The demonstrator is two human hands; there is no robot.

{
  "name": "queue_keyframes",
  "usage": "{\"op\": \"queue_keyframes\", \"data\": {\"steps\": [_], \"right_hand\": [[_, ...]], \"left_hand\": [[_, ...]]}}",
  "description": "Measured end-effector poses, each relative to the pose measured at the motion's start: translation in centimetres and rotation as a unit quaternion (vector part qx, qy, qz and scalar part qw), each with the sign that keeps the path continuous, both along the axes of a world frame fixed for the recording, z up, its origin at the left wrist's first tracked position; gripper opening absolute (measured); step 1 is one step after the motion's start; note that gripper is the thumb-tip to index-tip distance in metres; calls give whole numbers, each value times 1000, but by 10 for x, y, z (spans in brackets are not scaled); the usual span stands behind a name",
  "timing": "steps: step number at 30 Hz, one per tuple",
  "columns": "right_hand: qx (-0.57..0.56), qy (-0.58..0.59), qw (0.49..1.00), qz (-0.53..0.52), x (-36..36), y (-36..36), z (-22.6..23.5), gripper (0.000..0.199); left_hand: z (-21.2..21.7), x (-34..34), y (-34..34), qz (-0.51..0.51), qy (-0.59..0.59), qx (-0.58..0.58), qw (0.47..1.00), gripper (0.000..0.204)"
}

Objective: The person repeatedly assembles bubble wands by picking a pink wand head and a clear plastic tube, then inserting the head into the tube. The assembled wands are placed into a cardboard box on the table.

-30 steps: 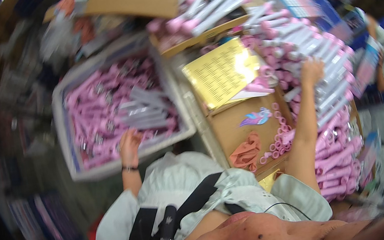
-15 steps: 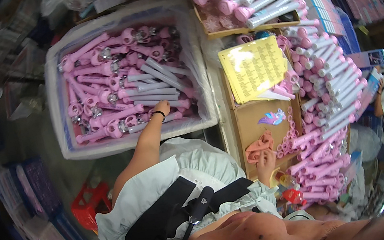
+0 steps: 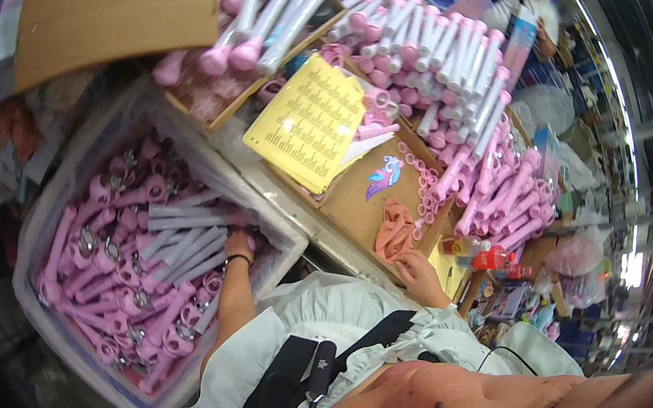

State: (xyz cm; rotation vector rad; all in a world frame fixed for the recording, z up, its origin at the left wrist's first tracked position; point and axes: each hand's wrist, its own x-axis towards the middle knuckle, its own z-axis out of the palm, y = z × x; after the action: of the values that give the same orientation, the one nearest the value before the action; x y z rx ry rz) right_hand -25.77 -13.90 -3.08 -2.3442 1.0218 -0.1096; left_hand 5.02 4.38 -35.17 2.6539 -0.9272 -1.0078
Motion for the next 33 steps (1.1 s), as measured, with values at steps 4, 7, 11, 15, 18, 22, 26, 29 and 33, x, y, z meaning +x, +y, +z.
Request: {"op": "queue_keyframes", "data": {"steps": [4, 7, 11, 15, 18, 22, 26, 29, 33], "right_hand": [[1, 4, 1000, 8, 0, -2, -2, 15], [12, -32, 999, 42, 4, -10, -4, 15], [53, -2, 992, 110, 31, -31, 1, 21], [30, -149, 963, 224, 75, -41, 12, 48], [49, -282, 924, 254, 88, -40, 21, 63], [23, -253, 956, 145, 67, -40, 31, 51], [58, -268, 958, 85, 38, -33, 40, 34], [173, -294, 938, 54, 21, -25, 44, 32], [381, -286, 877, 67, 15, -35, 37, 30]], "left_hand": [[59, -1, 25, 92, 13, -194, 977, 62], [127, 7, 42, 121, -34, -327, 937, 61], [244, 14, 39, 294, 12, -564, 772, 64], [355, 11, 0, 220, 54, -839, 494, 53], [401, 6, -48, 233, 212, -876, 365, 51], [418, -11, -90, 188, 368, -842, 347, 45], [416, -19, -114, 209, 434, -797, 364, 46], [417, -25, -127, 44, 604, -760, 237, 38], [424, -33, -145, -66, 677, -716, 156, 25]]}}
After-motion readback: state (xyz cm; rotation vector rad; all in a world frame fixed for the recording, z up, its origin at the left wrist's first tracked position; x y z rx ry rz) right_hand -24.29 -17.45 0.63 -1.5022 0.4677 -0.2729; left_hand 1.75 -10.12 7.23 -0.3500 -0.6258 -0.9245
